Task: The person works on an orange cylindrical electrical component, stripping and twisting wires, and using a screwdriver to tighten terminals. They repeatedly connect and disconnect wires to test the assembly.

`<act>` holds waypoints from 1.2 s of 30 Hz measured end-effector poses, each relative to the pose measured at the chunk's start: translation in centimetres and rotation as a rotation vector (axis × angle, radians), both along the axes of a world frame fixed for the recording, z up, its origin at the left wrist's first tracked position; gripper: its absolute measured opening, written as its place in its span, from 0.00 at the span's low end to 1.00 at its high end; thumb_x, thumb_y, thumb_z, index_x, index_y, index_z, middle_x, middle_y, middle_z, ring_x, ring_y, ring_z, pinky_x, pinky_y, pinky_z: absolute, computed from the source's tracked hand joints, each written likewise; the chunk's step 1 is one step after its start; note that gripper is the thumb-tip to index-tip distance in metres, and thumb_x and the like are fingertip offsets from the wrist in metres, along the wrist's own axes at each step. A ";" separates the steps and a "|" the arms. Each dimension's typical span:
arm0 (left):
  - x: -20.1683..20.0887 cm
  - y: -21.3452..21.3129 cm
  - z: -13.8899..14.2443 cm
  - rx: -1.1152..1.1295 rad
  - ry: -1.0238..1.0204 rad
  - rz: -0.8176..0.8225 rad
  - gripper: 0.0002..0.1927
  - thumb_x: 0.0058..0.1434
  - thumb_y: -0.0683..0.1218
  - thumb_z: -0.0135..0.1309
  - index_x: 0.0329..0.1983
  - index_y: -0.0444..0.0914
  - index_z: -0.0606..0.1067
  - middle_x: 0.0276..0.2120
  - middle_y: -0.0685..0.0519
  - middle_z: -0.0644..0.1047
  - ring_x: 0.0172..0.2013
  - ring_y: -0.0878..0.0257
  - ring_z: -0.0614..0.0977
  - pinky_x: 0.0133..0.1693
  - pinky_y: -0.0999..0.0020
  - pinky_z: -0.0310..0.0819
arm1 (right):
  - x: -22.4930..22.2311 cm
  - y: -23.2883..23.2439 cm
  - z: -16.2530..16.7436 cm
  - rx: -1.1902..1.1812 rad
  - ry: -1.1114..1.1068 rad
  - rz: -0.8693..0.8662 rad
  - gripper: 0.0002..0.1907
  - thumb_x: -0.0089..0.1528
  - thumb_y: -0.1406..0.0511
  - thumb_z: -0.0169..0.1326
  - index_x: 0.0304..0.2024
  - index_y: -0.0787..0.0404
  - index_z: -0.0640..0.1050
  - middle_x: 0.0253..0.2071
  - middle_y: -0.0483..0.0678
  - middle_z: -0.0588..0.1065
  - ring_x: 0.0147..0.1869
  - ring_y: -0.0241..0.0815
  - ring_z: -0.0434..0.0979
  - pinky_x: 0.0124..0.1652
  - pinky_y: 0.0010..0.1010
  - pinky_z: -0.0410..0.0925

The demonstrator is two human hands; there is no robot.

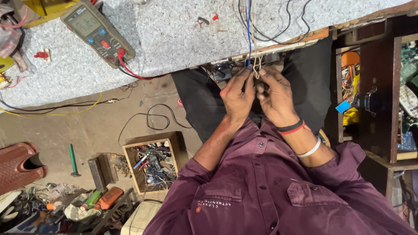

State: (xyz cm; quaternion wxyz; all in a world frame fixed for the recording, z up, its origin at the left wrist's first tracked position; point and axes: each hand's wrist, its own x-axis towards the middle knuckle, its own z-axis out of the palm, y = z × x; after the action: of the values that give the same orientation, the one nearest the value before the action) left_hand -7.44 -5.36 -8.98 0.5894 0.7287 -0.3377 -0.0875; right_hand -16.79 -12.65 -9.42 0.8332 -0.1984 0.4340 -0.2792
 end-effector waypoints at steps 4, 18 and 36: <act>-0.1 0.1 -0.3 -0.008 -0.003 -0.007 0.11 0.65 0.36 0.59 0.51 0.33 0.79 0.47 0.43 0.82 0.48 0.54 0.87 0.51 0.66 0.81 | 0.6 -0.4 -0.6 -0.007 -0.004 -0.006 0.07 0.67 0.67 0.59 0.47 0.62 0.78 0.34 0.41 0.76 0.28 0.30 0.69 0.26 0.20 0.61; -0.2 -0.1 -0.4 -0.031 0.044 -0.021 0.10 0.65 0.35 0.58 0.50 0.32 0.79 0.48 0.43 0.82 0.49 0.54 0.86 0.51 0.66 0.81 | 1.0 -0.8 -1.7 0.042 -0.012 -0.029 0.05 0.66 0.67 0.60 0.43 0.59 0.77 0.32 0.39 0.75 0.29 0.28 0.69 0.26 0.19 0.61; -0.2 0.1 -0.2 -0.018 0.044 -0.048 0.10 0.66 0.36 0.58 0.50 0.32 0.78 0.48 0.43 0.82 0.49 0.53 0.86 0.51 0.65 0.81 | 0.8 -0.5 -1.9 0.041 0.017 -0.025 0.07 0.65 0.66 0.61 0.44 0.57 0.77 0.31 0.38 0.74 0.29 0.28 0.68 0.27 0.20 0.61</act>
State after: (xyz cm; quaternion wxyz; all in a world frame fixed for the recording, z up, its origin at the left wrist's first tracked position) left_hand -7.60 -5.22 -9.18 0.6009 0.7129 -0.3429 -0.1147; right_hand -15.96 -13.16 -11.34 0.8299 -0.1779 0.4492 -0.2791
